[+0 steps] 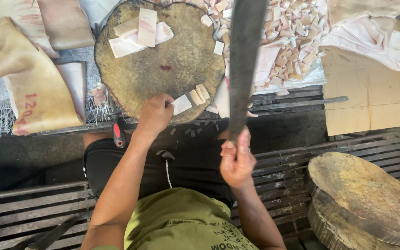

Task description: The person uses a large knife to cut rectangular pieces of a white, flexible material into smaller strips and cubes on a round wooden cutting board. The cut pieces accumulate on a cloth next to the board.

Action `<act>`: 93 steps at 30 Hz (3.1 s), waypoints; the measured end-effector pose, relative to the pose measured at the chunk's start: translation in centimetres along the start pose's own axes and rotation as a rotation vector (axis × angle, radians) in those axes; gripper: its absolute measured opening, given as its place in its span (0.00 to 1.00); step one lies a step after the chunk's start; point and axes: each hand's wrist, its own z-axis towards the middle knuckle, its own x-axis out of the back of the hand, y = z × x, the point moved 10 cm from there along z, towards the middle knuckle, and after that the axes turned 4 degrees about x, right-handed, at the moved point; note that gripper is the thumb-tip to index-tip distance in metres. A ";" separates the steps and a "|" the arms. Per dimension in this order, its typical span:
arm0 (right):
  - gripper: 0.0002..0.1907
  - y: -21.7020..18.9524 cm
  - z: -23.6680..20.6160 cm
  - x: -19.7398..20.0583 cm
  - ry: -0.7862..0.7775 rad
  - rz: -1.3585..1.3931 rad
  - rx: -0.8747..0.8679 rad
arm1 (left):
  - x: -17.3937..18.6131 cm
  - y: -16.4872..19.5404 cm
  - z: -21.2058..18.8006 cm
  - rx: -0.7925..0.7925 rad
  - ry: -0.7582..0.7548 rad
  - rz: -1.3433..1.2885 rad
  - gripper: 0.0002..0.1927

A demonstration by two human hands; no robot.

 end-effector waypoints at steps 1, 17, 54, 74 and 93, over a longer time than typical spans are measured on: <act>0.35 -0.1 -0.1 -0.9 -0.023 -0.003 0.022 | 0.1 0.3 -0.1 -0.016 0.008 0.001 0.08; 0.35 -2.1 0.3 -3.5 -0.237 -0.290 0.163 | 0.3 -0.8 -0.7 -0.054 0.077 -0.041 0.11; 0.32 12.6 6.7 -3.7 -0.237 -0.218 -0.288 | 6.0 2.1 13.6 0.143 0.369 -0.175 0.17; 0.35 0.1 2.6 2.2 0.012 0.035 0.099 | 1.3 3.4 -2.7 -0.590 -0.257 0.367 0.22; 0.37 -0.2 1.3 -0.1 -0.049 -0.114 0.063 | 1.4 3.3 -4.3 -0.734 -0.163 0.567 0.19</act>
